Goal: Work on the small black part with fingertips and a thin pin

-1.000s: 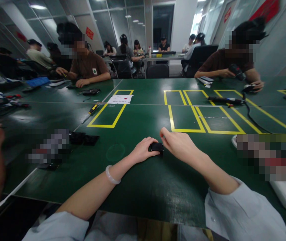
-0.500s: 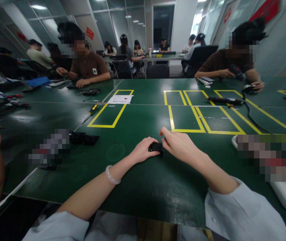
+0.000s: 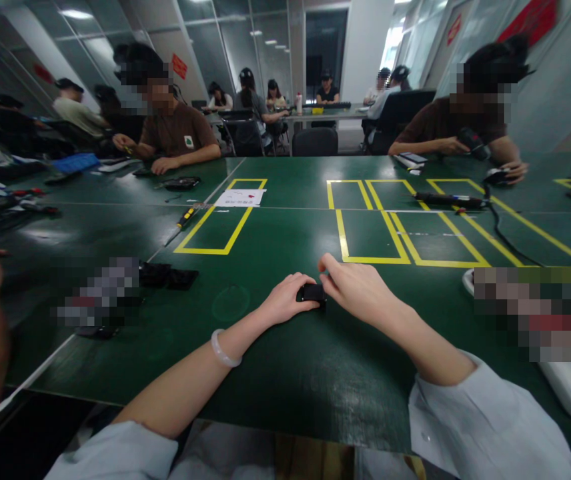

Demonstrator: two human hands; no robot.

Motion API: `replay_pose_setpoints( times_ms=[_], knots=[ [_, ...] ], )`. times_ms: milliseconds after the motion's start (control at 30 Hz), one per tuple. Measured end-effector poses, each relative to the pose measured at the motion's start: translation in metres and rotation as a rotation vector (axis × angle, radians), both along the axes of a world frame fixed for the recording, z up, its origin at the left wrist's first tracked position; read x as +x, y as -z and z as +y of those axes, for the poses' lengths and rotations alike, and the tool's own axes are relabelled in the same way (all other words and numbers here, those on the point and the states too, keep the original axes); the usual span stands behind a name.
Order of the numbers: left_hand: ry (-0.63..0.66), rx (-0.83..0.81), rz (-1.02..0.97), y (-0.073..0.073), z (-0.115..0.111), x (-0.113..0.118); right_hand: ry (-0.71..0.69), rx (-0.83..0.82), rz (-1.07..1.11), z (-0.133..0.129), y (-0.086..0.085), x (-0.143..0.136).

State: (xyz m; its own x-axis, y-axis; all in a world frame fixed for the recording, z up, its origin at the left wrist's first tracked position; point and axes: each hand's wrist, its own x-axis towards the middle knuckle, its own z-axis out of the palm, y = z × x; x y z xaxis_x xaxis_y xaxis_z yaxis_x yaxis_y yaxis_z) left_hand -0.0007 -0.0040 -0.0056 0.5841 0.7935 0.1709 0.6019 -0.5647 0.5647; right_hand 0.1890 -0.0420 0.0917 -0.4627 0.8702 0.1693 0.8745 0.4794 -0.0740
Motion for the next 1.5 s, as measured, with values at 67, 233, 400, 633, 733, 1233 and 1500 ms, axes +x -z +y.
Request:
replay_pose_setpoints(
  times_ms=[67, 233, 400, 633, 733, 1233, 1500],
  knots=[
    [-0.001, 0.000, 0.004, 0.0000, 0.0000, 0.0000, 0.019, -0.005, -0.046, 0.0016, 0.0015, 0.0003],
    [0.014, 0.007, -0.006, 0.0012, 0.0004, -0.0005, 0.005, -0.015, -0.037, 0.0018, 0.0017, 0.0015],
    [0.022, 0.026, -0.013, 0.0019, 0.0008, -0.0008, 0.013, 0.001, -0.022, 0.0004, 0.0002, 0.0007],
    [0.014, 0.001, 0.000, 0.0001, 0.0007, -0.0006, 0.020, -0.006, -0.051, 0.0021, 0.0014, 0.0004],
    [0.010, 0.000, -0.003, 0.0006, 0.0008, -0.0005, 0.006, 0.012, 0.001, 0.0002, 0.0008, 0.0004],
    [0.012, 0.000, 0.001, 0.0012, 0.0008, -0.0001, 0.016, 0.017, 0.015, 0.0008, 0.0025, 0.0007],
    [0.013, -0.007, 0.006, 0.0001, 0.0001, -0.0004, 0.024, -0.022, -0.018, 0.0014, 0.0002, 0.0009]
  ],
)
